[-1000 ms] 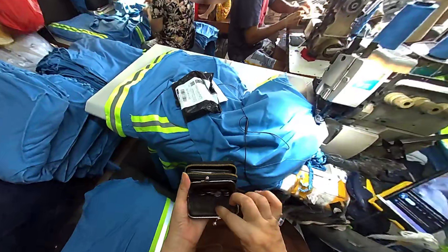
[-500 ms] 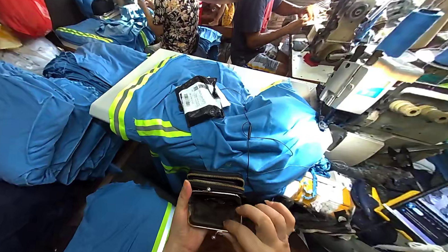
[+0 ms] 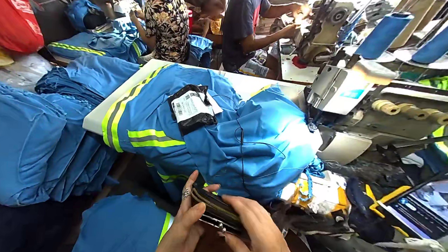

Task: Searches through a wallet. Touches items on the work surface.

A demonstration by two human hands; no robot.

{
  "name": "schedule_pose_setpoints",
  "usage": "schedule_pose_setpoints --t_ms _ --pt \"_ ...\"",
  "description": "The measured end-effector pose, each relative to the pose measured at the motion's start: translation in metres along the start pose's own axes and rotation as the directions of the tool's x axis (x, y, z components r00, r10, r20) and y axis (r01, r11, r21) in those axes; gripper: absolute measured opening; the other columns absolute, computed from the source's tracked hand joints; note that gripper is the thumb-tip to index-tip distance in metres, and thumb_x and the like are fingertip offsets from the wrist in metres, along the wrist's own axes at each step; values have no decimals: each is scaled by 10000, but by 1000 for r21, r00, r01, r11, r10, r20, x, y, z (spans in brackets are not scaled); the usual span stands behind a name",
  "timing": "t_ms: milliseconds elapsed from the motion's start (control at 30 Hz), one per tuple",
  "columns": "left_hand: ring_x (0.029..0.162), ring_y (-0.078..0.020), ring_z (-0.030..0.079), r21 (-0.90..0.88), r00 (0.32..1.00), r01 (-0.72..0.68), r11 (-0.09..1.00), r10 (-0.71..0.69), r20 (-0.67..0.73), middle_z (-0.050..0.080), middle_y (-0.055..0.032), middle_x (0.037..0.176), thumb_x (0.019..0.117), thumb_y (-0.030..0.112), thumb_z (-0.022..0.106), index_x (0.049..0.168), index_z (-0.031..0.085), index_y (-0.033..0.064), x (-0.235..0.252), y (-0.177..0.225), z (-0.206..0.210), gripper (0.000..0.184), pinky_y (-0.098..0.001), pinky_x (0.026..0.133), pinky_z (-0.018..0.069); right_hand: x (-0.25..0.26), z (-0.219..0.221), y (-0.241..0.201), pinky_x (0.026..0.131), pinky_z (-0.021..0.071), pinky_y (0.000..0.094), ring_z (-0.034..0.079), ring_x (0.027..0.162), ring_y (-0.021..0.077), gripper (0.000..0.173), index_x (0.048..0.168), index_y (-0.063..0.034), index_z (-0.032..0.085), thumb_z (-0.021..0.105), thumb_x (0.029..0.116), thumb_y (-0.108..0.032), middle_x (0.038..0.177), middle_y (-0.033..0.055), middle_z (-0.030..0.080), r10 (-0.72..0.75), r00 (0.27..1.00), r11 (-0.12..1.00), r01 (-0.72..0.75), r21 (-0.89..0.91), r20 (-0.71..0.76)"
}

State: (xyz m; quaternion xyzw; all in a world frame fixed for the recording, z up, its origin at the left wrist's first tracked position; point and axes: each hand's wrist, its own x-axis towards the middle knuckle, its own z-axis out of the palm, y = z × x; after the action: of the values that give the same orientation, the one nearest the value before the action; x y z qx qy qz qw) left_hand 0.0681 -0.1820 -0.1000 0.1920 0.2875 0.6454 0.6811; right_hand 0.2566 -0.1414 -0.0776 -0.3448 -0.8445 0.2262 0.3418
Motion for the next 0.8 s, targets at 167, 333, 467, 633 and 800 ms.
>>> schedule_pose_setpoints --t_ms 167,333,467,633,800 --pt "1113 -331 686 223 972 66 973 -12 -234 588 -187 1394 751 482 852 1626 9 206 1 -3 19 1245 -456 843 614 -3 13 10 887 589 381 697 1032 171 356 1229 -124 700 677 944 -337 1118 39 728 -20 997 997 15 -77 -71" --pt "1079 -356 695 237 959 98 967 -28 -283 625 -209 1319 820 473 773 1627 46 194 3 -8 25 1120 -477 789 626 -3 15 12 822 595 347 702 929 140 241 1135 -134 734 637 974 -285 1003 2 730 4 993 996 -15 -92 -119" --pt "1091 -357 694 252 949 146 957 -64 -308 624 -215 1331 866 445 708 1630 38 219 4 -5 23 1041 -472 777 628 -1 9 12 849 599 358 695 992 153 335 1207 -143 711 690 947 -354 1064 14 721 91 996 996 -91 10 -11" --pt "1094 -388 698 302 964 157 940 -80 -255 583 -210 1412 791 556 774 1626 -22 242 -1 5 8 1196 -506 748 638 0 -2 15 961 557 326 652 1109 106 359 1278 -185 699 592 1020 -410 1154 1 701 213 955 927 -264 265 209" --pt "1191 -319 650 278 996 82 957 -90 15 502 -193 1492 767 493 843 1643 74 211 -10 17 -18 1199 -450 887 606 -3 -3 16 960 547 255 662 1083 59 308 1223 -112 725 569 1049 -312 1140 16 722 254 954 882 -295 367 158"
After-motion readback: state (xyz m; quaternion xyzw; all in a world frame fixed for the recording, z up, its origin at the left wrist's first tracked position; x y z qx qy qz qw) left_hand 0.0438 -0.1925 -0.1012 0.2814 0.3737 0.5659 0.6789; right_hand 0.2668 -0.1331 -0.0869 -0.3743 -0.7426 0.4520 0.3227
